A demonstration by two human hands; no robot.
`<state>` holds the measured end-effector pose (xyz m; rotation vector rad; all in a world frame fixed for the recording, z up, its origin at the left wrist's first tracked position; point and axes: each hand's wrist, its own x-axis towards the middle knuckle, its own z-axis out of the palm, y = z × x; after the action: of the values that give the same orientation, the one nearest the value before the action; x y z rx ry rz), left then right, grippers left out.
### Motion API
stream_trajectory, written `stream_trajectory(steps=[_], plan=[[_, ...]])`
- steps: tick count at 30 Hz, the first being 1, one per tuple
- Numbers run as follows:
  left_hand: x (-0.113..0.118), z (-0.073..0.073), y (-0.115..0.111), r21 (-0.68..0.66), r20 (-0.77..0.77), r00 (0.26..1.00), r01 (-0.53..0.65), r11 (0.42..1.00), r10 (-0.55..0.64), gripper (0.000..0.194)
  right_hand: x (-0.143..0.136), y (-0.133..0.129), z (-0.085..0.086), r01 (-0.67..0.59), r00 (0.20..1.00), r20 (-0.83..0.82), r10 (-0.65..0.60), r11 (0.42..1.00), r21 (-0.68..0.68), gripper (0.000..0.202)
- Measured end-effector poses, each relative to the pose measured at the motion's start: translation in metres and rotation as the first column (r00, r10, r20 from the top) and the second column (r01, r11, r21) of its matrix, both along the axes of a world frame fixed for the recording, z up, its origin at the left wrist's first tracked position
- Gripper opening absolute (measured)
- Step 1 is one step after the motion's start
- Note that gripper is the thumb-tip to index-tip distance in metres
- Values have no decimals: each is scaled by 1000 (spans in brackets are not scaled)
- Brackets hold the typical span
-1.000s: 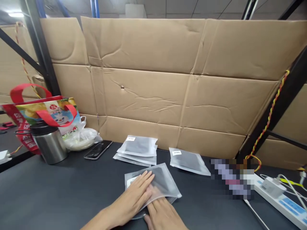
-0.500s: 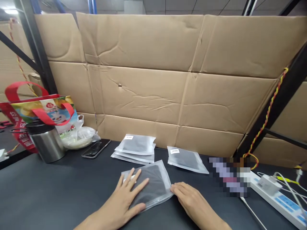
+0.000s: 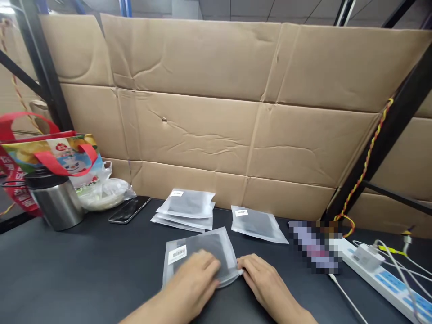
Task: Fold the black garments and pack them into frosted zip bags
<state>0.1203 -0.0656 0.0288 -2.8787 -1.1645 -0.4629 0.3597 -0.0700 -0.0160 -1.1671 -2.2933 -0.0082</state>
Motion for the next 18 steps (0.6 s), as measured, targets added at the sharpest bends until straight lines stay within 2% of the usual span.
stream_trajectory(steps=[2,4,6,9,11,13,15,18], plan=[[34,-4,0,16,-43,995,94,995,-93,8,1,0,0,-1,1000,-30,0,1000,-27,19],[57,-13,5,66,-107,985,145,987,-138,9,1,1,0,-5,999,-53,3,999,-46,18],[68,-20,12,90,-146,976,178,980,-164,14,1,1,0,-16,998,-68,12,998,-59,18],[66,-20,17,82,-161,968,209,974,-194,15,1,2,0,-16,998,-55,13,997,-71,19],[51,-15,13,79,-175,965,210,975,-193,15,2,1,1,-5,999,-40,2,998,-56,19],[25,-11,5,69,-193,965,194,979,-177,15,3,1,1,-2,999,-41,0,999,-35,19],[-10,-10,-5,53,-194,969,165,985,-152,17,3,0,2,-5,999,-43,4,1000,-26,20],[-65,-17,-17,87,-111,991,87,992,-77,24,3,-1,3,-10,999,-33,9,999,-39,20]])
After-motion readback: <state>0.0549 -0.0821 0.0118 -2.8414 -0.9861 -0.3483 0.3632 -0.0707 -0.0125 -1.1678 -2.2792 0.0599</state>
